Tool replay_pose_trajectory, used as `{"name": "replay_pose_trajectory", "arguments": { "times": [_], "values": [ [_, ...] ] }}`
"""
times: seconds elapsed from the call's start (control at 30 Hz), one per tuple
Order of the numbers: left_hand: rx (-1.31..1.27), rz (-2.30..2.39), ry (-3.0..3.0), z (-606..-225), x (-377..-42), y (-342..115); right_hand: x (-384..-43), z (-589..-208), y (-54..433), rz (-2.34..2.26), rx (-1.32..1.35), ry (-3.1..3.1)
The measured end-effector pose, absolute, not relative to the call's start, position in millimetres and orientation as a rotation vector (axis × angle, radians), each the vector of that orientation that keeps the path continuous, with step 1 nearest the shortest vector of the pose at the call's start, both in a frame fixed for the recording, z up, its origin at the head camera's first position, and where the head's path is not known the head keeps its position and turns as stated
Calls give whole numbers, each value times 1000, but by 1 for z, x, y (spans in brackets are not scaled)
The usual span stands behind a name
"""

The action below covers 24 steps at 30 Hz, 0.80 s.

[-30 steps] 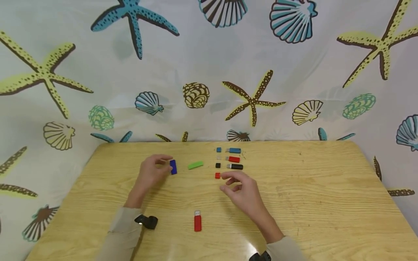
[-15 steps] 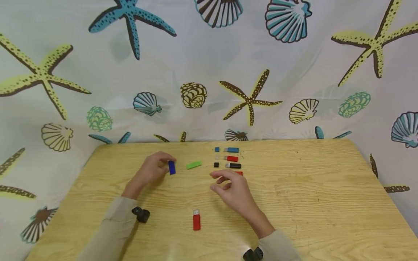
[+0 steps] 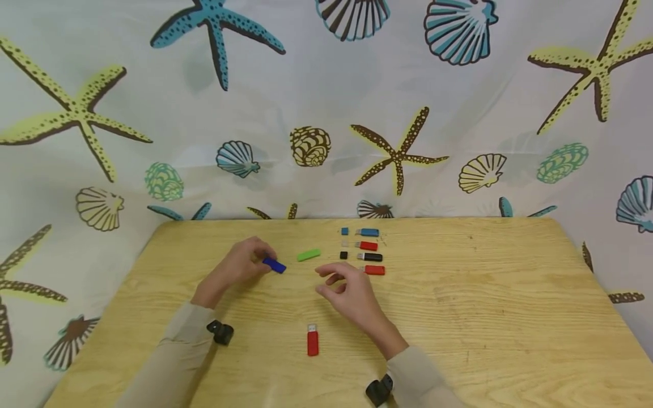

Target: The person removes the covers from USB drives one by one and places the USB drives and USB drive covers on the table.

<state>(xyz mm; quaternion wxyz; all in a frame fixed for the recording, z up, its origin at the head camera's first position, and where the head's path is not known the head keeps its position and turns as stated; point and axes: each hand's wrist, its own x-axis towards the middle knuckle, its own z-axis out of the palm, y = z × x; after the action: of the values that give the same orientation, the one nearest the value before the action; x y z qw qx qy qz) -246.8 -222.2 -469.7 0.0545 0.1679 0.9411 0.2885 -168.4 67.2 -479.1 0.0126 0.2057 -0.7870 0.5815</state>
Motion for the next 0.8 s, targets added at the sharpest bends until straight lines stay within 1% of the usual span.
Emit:
{"name": "replay_pose_trajectory", "arguments": {
  "times": [0.2,0.4,0.8],
  "values": [
    [499,887,2815,-470,-244,-223,-174,-481,60,1815,635,-2459],
    [487,969,2759,-469,-232,-220,-180,-483,52,1819,629,-2488],
    [572,1239,2707,-455,-206,-188,-184,-481,47,1855,561,-2509]
  ]
}}
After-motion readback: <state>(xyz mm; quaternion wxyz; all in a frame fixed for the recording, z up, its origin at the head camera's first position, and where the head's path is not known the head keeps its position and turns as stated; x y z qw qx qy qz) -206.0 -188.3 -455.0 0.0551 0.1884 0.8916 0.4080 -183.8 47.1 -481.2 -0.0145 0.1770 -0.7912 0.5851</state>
